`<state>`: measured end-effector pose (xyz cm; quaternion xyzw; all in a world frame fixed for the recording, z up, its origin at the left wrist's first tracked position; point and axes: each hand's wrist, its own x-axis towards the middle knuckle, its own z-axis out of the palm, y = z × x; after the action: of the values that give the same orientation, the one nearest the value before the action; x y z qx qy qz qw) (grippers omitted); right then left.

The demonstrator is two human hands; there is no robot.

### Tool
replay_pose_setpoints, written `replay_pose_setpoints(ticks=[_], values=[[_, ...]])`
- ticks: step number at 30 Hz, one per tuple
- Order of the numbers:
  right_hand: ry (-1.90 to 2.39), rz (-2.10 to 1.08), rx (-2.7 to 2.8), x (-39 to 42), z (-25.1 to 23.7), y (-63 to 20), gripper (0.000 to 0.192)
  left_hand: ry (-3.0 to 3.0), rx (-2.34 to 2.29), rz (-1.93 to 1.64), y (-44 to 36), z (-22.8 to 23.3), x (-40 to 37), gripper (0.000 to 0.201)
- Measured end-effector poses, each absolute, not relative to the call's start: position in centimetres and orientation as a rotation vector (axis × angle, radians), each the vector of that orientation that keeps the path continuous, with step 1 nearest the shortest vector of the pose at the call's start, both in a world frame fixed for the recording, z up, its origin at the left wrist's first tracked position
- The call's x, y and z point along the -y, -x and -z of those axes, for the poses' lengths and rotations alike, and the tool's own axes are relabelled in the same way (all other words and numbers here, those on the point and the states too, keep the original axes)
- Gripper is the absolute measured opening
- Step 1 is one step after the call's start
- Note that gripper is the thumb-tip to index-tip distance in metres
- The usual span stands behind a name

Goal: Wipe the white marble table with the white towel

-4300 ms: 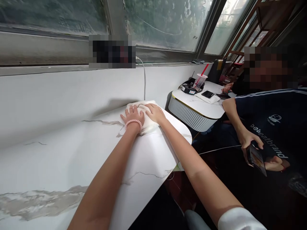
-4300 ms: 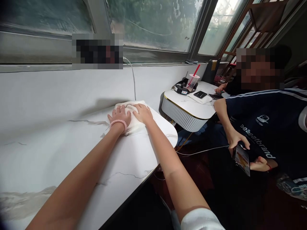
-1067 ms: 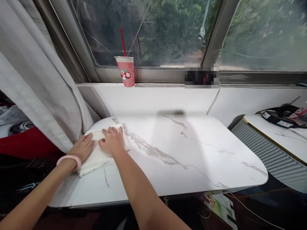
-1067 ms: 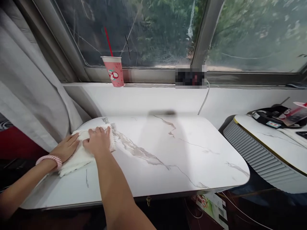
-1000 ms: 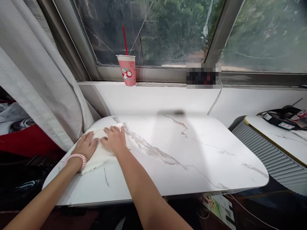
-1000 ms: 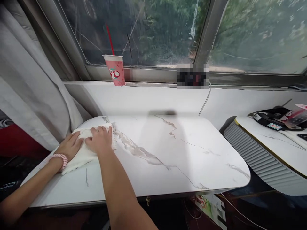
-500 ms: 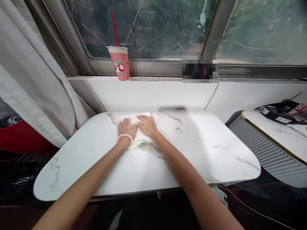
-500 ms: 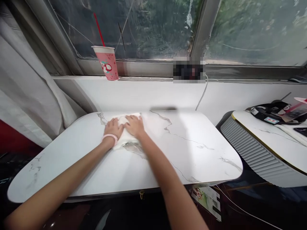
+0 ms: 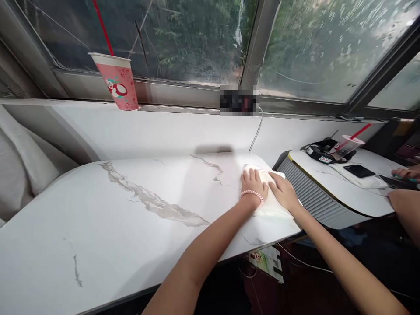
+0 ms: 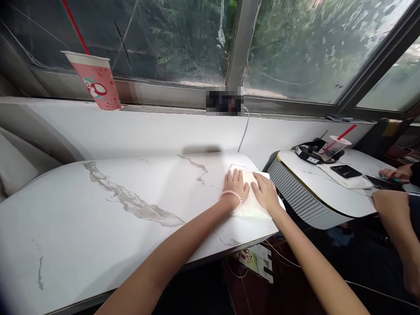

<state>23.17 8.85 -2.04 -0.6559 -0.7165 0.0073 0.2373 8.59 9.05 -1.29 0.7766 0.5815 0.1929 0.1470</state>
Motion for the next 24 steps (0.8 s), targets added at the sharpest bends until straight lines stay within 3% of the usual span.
replay_pose_setpoints(ticks=[5, 11, 18, 24], values=[[1.832, 0.097, 1.922, -5.8, 2.1, -22.3, 0.051, -2.378, -1.602, -0.496, -7.6, 1.4, -7.1, 0.067], [1.817, 0.042, 1.959, -4.5, 1.6, -14.2, 0.052, -2.384, -1.612, -0.349, -0.3, 0.9, -6.1, 0.068], [1.623, -0.186, 2.173, -4.5, 1.1, 3.4, 0.049, -2.312, -1.929, -0.433, 18.2, 2.7, -4.8, 0.066], [1.114, -0.273, 2.386, 0.6, 0.6, 21.3, 0.042, -1.943, -2.395, -0.67, 37.5, 3.7, 5.1, 0.063]])
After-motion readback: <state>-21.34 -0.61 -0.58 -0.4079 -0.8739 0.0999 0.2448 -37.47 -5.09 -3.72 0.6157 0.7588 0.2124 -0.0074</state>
